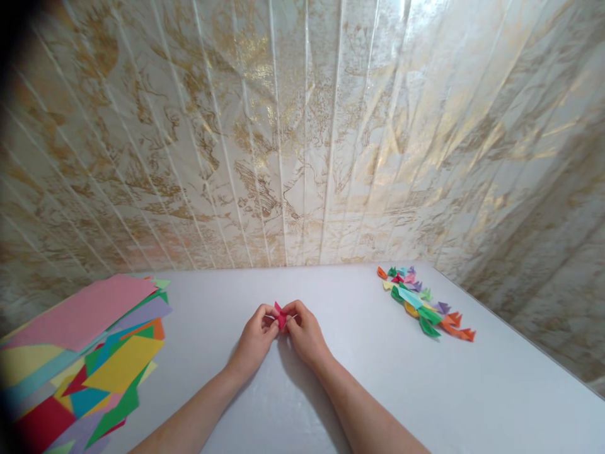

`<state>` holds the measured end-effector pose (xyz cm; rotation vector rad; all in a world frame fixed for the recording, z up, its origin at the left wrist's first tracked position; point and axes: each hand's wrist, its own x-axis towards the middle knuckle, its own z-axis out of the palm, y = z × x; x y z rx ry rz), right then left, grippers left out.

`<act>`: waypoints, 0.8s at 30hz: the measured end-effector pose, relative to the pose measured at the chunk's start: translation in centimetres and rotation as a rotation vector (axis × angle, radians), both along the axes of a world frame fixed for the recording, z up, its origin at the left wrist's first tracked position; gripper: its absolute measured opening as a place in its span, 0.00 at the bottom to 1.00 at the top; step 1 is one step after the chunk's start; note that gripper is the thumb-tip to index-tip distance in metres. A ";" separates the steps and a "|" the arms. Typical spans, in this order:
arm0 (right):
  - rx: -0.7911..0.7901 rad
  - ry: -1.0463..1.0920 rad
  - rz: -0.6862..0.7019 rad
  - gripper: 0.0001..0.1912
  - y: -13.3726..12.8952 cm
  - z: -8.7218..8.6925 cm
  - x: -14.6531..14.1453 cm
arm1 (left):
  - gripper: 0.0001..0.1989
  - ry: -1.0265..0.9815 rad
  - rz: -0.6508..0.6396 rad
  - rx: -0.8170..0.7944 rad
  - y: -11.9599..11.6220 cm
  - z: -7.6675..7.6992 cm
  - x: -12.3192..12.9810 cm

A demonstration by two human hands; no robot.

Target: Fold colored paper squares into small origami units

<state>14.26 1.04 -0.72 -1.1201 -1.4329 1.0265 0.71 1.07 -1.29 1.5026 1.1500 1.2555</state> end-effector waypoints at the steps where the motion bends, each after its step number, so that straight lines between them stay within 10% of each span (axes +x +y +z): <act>1: -0.001 -0.006 0.000 0.09 0.0 0.0 0.0 | 0.04 -0.009 0.004 -0.007 0.1 0.0 0.0; 24: -0.021 -0.043 0.013 0.08 0.0 0.3 0.0 | 0.07 -0.060 0.040 -0.057 0.4 -0.1 -0.4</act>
